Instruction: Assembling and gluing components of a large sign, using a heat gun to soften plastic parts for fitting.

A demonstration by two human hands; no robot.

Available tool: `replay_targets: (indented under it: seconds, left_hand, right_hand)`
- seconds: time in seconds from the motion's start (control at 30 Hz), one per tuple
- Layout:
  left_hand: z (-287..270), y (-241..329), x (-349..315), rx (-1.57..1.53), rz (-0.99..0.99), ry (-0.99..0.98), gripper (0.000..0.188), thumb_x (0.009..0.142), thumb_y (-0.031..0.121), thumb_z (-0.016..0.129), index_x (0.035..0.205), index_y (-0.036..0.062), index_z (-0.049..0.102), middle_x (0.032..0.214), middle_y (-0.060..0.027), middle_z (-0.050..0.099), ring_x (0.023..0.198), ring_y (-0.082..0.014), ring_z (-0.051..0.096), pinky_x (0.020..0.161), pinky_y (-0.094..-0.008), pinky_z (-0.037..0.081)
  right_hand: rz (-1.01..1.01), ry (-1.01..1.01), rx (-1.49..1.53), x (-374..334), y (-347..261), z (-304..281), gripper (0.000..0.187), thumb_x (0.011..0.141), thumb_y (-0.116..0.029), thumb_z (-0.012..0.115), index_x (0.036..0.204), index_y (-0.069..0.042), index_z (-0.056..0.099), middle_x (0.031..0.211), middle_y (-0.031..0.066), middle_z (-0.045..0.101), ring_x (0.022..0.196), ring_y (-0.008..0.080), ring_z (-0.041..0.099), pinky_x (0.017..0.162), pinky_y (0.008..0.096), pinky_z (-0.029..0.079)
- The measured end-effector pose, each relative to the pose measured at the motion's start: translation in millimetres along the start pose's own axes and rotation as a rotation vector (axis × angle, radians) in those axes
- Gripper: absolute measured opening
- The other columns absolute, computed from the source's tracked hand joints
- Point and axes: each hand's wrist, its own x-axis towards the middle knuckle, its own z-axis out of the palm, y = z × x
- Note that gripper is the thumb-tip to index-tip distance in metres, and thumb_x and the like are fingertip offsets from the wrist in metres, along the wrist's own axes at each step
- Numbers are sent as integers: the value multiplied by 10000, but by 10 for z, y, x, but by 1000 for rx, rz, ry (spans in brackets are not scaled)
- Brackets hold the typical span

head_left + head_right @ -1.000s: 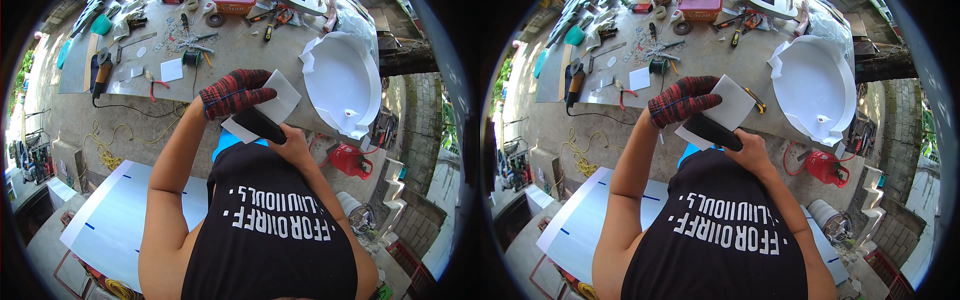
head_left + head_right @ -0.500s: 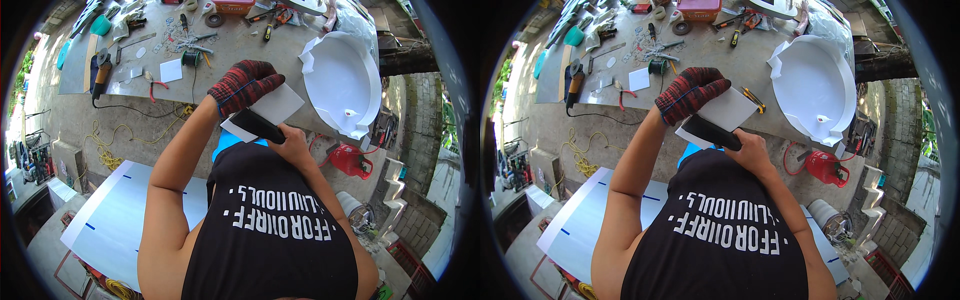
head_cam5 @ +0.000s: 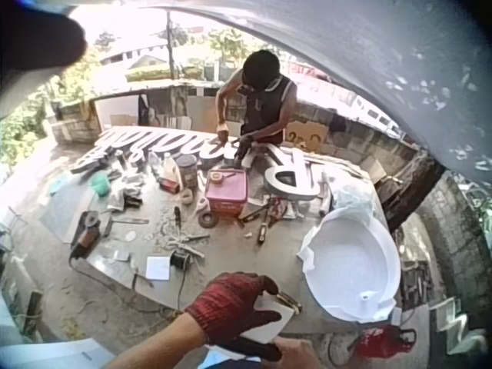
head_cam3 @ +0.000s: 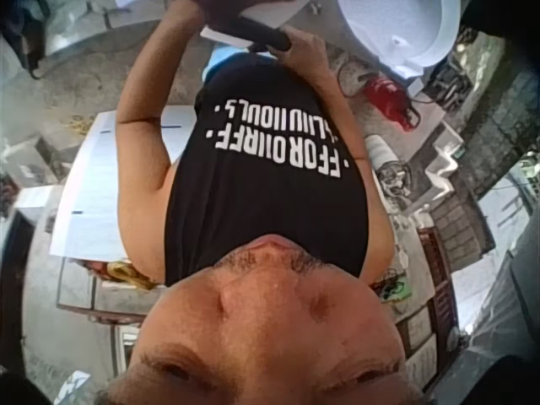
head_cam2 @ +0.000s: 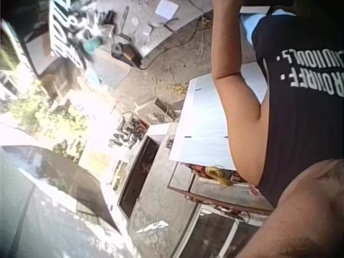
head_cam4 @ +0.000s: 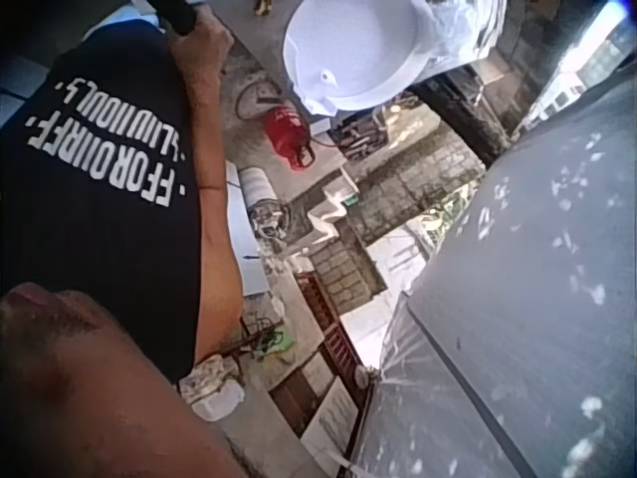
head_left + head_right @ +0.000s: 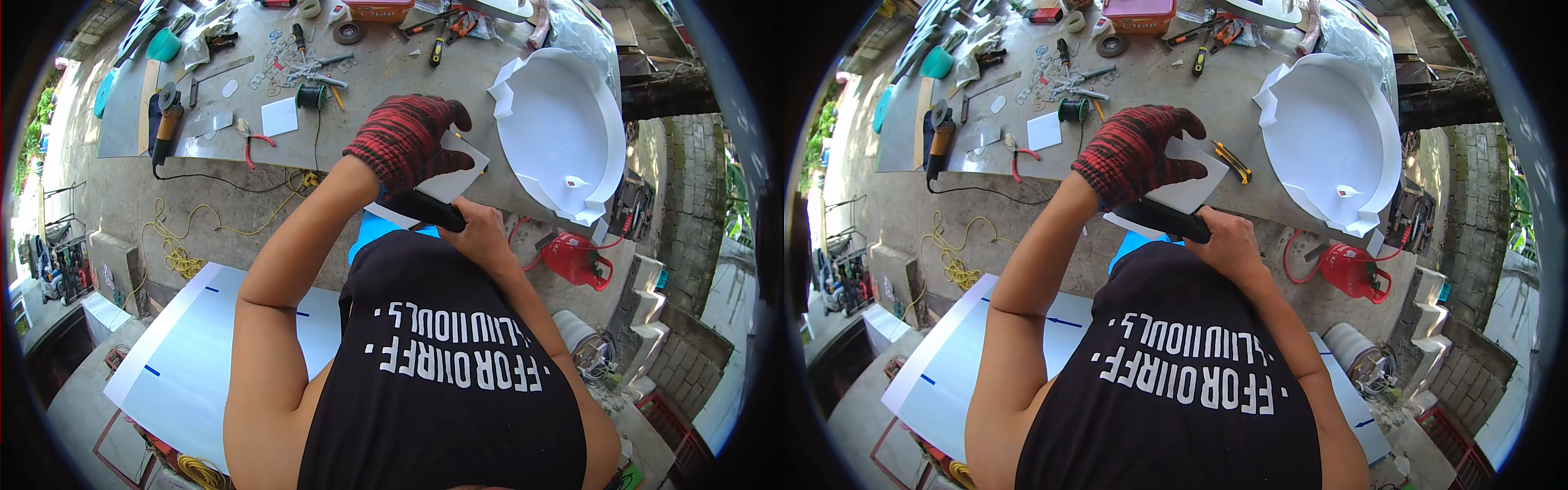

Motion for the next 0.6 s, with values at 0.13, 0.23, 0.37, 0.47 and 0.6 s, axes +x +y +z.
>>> replay_targets:
  seconds: [0.13,0.23,0.37,0.47,0.6]
  left_hand:
    - [-48,62,159,37,-50,-181,378,867,440,754,1044,106,748,997,-143,740,965,-337,702,846,-431,545]
    - [-77,107,206,-4,-160,-230,412,884,488,711,998,95,763,945,-151,735,908,-346,703,818,-430,551]
    - [-39,33,222,-33,-140,-154,432,953,469,616,962,63,764,911,-178,728,854,-353,702,796,-431,548]
    - [-84,-5,237,-125,-136,-138,431,993,429,555,968,50,758,907,-184,728,862,-346,707,797,-429,543]
    - [-34,-73,196,-277,-122,-56,358,981,378,582,978,62,751,917,-175,733,887,-347,713,816,-423,545]
  right_hand:
    - [-4,-3,-18,14,7,-5,249,768,-214,785,933,-74,660,775,132,700,752,344,706,690,432,542]
    - [-6,1,-26,27,9,-17,252,768,-218,788,930,-73,660,773,132,699,752,345,705,692,432,544]
    - [-15,8,-22,33,-18,-46,250,769,-223,791,929,-76,666,765,130,698,747,344,705,695,433,546]
    - [5,15,-9,26,-21,-49,248,770,-224,789,930,-77,671,762,129,698,746,344,706,697,435,547]
    - [7,27,4,31,2,-49,239,772,-222,786,912,-73,662,762,132,696,744,346,705,695,440,545]
